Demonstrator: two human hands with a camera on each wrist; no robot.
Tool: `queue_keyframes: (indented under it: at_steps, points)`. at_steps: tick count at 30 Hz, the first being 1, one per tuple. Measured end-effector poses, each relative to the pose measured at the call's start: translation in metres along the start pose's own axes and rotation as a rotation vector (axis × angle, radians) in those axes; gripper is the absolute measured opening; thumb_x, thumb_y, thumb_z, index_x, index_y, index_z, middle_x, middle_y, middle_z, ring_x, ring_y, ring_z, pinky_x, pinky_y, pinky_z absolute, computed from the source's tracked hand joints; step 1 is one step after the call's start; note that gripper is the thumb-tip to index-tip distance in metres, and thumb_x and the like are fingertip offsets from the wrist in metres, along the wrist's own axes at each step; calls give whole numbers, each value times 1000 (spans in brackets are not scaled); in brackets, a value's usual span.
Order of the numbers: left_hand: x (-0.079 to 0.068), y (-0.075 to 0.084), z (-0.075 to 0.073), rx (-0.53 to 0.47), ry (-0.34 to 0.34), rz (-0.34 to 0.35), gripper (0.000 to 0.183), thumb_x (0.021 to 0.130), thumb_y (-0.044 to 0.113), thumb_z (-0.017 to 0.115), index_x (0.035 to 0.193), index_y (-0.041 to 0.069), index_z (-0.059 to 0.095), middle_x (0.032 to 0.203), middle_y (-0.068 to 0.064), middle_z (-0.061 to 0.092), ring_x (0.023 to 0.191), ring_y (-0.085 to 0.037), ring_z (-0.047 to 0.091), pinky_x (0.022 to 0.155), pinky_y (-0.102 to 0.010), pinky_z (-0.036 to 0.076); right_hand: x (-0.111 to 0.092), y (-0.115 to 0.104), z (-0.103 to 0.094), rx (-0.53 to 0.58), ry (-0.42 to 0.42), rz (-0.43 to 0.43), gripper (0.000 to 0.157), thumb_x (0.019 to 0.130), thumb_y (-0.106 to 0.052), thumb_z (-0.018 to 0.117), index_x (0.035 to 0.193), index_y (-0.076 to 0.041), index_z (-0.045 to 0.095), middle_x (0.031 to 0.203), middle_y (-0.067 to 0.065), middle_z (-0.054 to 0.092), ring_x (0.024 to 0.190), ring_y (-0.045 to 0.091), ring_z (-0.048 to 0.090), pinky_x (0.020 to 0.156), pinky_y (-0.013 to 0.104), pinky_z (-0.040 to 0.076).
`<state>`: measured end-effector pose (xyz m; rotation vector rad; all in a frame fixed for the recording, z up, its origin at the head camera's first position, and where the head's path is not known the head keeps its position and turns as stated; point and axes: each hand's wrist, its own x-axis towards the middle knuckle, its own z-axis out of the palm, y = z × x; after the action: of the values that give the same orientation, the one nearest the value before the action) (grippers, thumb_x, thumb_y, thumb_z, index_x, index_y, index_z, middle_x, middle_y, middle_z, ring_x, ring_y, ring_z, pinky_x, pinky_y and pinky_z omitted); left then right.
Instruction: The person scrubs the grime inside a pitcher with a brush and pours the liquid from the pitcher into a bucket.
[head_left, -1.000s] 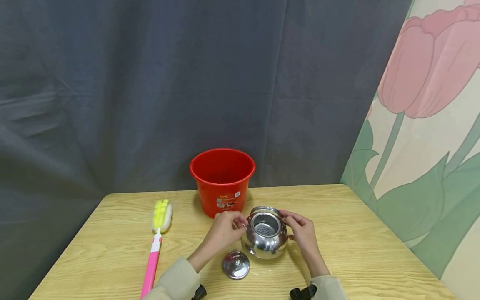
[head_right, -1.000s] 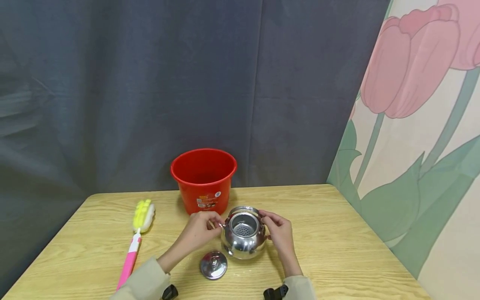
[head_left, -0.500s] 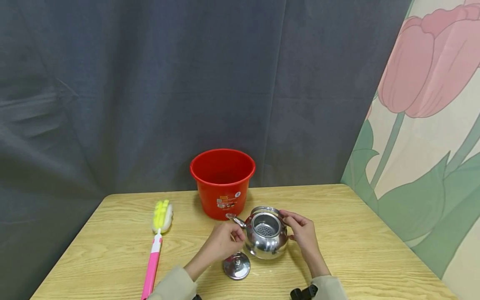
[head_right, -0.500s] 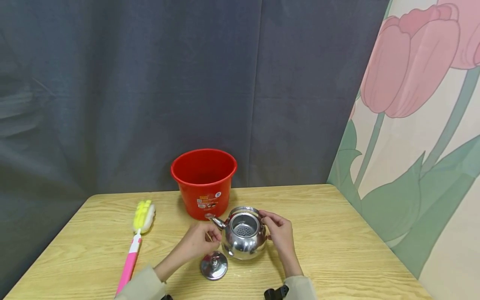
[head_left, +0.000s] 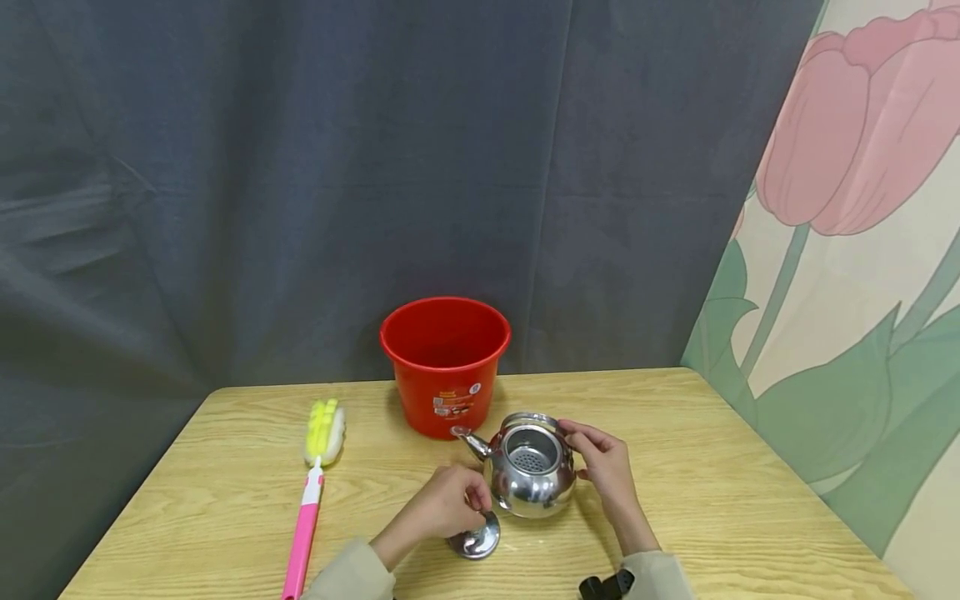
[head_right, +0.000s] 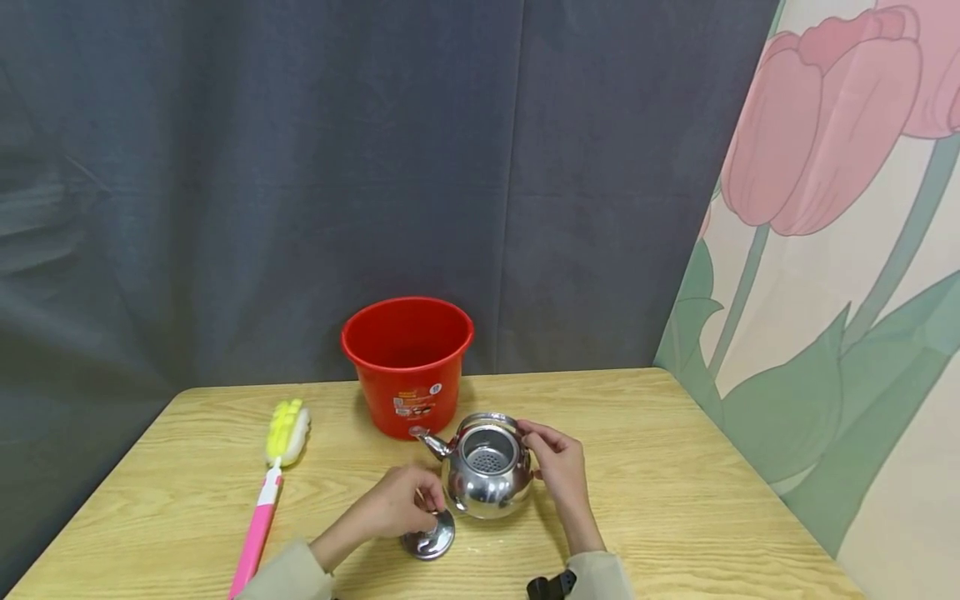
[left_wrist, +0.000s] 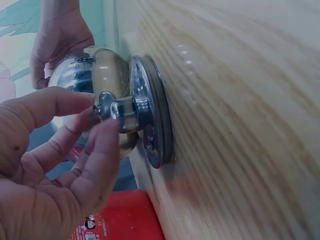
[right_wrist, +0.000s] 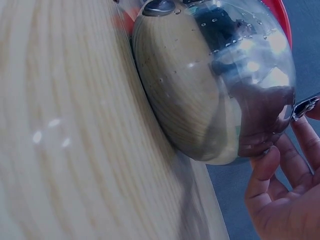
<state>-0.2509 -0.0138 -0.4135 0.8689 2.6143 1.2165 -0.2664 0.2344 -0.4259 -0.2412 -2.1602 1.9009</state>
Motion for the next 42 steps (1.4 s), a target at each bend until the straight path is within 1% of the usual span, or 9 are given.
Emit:
queue_keyframes:
  at_steps: [4,9,13,17,24,29,35,42]
  points:
    - [-1,0,3,18,-14,-19,20,57,-6,71,69,10,66,62,7,53,62,-4,45,58,-21,39,-1,0,0,-5,0,4,28,87,-12,59,113,-5,67,102,0,70,86,8,62,54,26,46]
    - [-1,1,6,43,-13,-16,21,55,-6,71,68,10,66,62,6,54,62,-4,44,58,-20,38,0,0,0,-3,5,0,28,86,-11,59,112,-4,67,98,-3,70,85,7,62,53,26,46]
    - [0,2,8,40,-20,-15,23,54,-9,70,67,10,65,63,7,53,62,-3,44,58,-20,39,0,0,-1,-8,6,-1,28,86,-12,59,112,-5,68,97,-4,70,84,7,62,52,25,46]
    - [0,1,10,52,-22,-19,25,53,-10,70,65,11,64,61,9,52,61,-3,44,57,-20,39,1,1,-2,-13,9,-3,28,86,-12,60,111,-5,68,98,-1,70,84,7,62,52,26,46]
    - [-1,-1,11,114,-2,-2,24,52,-8,72,61,13,65,59,10,53,60,-2,43,56,-19,37,1,2,-1,-2,4,-16,28,87,-12,59,112,-5,68,102,4,69,85,8,62,53,27,47]
    - [-3,1,12,92,3,-5,23,51,-8,72,60,12,66,58,10,53,59,-2,42,55,-20,37,1,2,-1,3,3,-14,27,86,-11,59,112,-5,68,103,6,69,86,9,62,54,27,47]
    - [-2,3,13,84,-9,-33,23,53,-6,75,62,13,66,59,10,53,62,-5,43,58,-22,37,1,1,-1,4,4,-12,27,87,-11,59,112,-5,68,103,6,69,85,8,62,54,27,47]
    - [-2,4,13,99,-8,-35,22,54,-2,77,63,15,67,60,12,53,65,-5,44,63,-24,36,1,3,0,4,0,-14,27,87,-12,59,112,-5,68,106,6,68,86,9,62,55,27,47]
